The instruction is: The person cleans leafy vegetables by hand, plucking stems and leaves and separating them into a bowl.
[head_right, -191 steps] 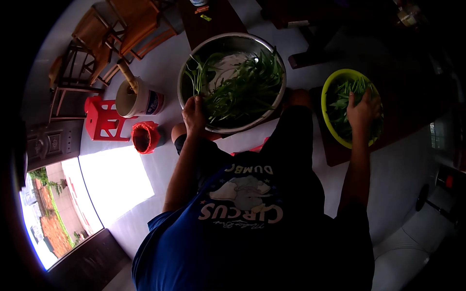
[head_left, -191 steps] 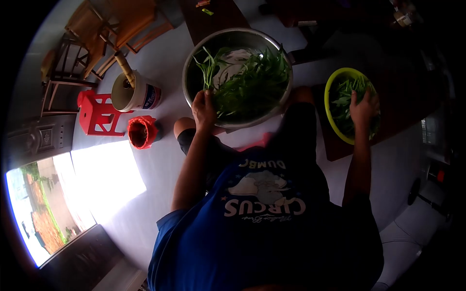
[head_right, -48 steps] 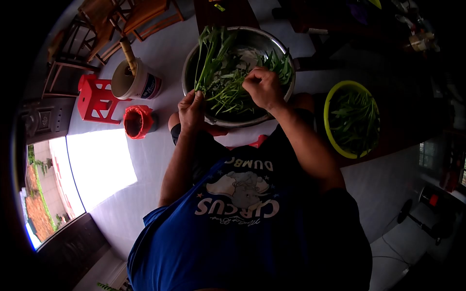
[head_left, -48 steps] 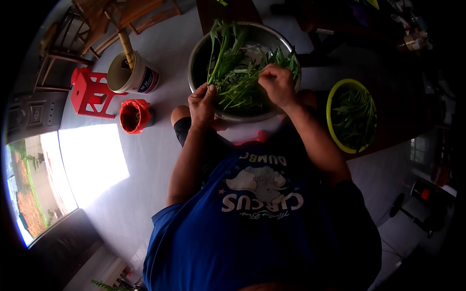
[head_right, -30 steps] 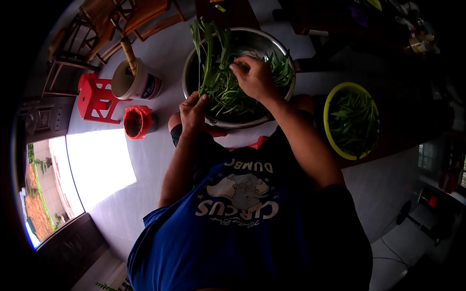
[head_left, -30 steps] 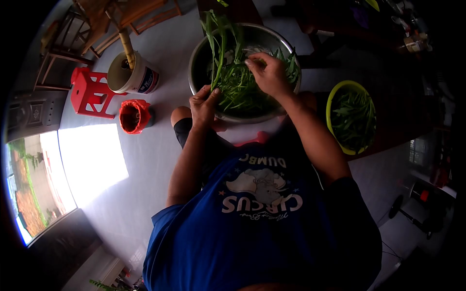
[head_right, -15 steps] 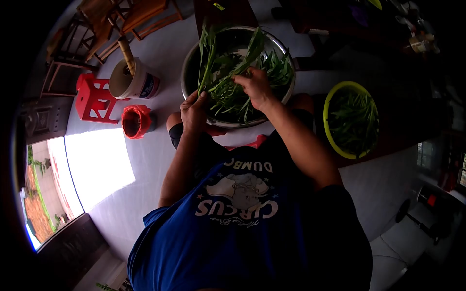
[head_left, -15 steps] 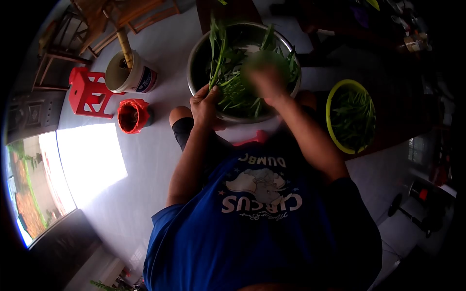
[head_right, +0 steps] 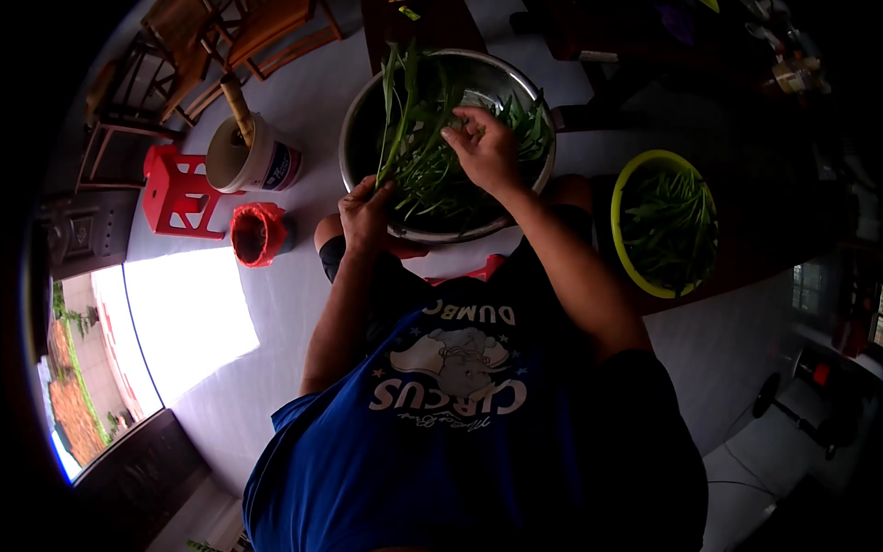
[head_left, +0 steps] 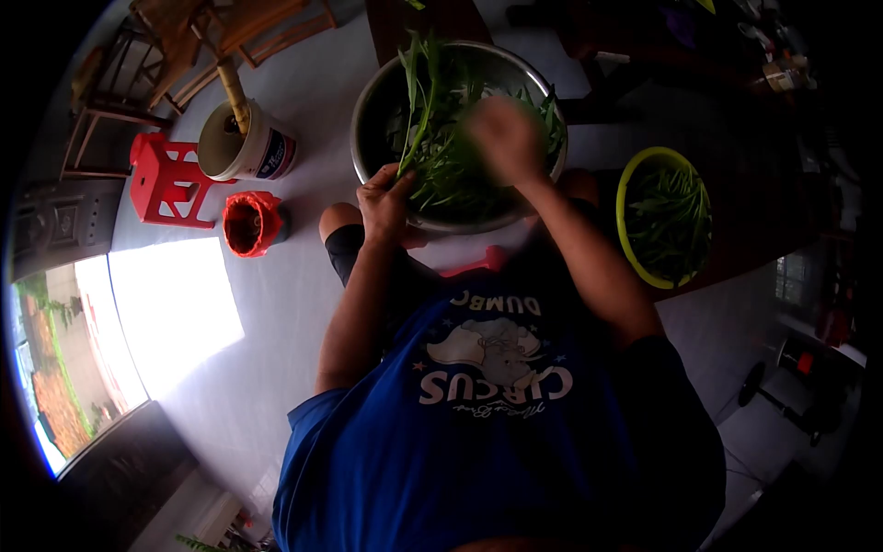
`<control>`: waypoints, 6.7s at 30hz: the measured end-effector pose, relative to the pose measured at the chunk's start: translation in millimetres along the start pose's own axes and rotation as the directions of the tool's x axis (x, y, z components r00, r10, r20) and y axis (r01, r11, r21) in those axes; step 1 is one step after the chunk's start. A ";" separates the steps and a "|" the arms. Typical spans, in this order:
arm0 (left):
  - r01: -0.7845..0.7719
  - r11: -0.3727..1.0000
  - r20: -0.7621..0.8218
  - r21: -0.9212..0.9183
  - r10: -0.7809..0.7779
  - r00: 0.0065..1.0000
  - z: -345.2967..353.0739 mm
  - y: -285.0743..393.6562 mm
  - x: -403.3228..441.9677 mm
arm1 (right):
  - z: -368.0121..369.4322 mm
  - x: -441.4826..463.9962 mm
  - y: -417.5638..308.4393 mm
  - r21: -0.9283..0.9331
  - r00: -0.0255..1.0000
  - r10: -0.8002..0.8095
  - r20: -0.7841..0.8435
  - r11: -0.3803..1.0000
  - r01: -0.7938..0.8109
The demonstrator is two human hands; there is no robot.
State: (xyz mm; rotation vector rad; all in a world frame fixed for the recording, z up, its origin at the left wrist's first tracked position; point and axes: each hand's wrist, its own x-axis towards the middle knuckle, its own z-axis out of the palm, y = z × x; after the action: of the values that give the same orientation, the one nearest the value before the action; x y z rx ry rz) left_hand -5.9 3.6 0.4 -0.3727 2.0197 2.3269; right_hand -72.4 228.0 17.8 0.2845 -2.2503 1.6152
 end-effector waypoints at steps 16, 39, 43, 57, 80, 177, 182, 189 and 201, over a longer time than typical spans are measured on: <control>-0.141 0.963 -0.043 0.231 0.154 0.987 2.7 14.2 -6.2 | -8.9 -4.4 -27.1 -0.408 0.862 -0.439 0.253 0.760 0.506; -0.131 0.991 0.030 -0.018 0.132 0.991 -7.8 10.9 -1.9 | -27.2 13.9 10.0 -0.366 0.820 -0.303 0.486 0.781 0.506; -0.074 0.996 -0.031 -0.054 0.072 0.997 -5.2 19.0 -3.4 | -20.2 14.4 25.3 -0.228 0.764 -0.528 0.372 0.745 0.626; 0.139 0.982 -0.024 -0.128 -0.143 0.989 12.6 25.9 -3.1 | -29.2 15.5 51.6 0.261 0.905 0.219 0.364 0.909 -0.325; 0.207 0.933 0.023 -0.295 -0.210 0.977 9.8 1.0 6.9 | 8.8 8.5 -45.1 -0.329 0.638 -0.326 0.698 0.645 0.689; -0.001 0.997 0.355 -0.077 0.028 0.934 -18.4 32.6 26.7 | -72.3 61.1 -74.9 -0.399 0.951 -0.301 0.067 0.866 0.302; 0.096 0.977 0.366 -0.191 -0.020 0.930 -17.9 43.2 19.5 | -82.7 71.1 -81.5 -0.490 0.936 -0.353 0.001 0.815 0.308; 0.155 0.969 0.372 -0.191 -0.075 0.925 -10.7 58.3 8.9 | -56.3 56.0 -105.6 -0.461 0.871 -0.416 0.263 0.738 0.492; -0.214 0.959 0.320 0.186 0.147 0.936 6.0 47.5 9.1 | -4.0 27.9 -85.3 -0.314 0.645 -0.391 0.656 0.636 0.705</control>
State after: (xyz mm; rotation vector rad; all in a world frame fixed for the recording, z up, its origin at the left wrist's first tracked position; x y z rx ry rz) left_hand -24.4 1.1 45.5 0.1803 2.1957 2.0614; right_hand -66.3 205.0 104.4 1.2878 -2.4925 0.5231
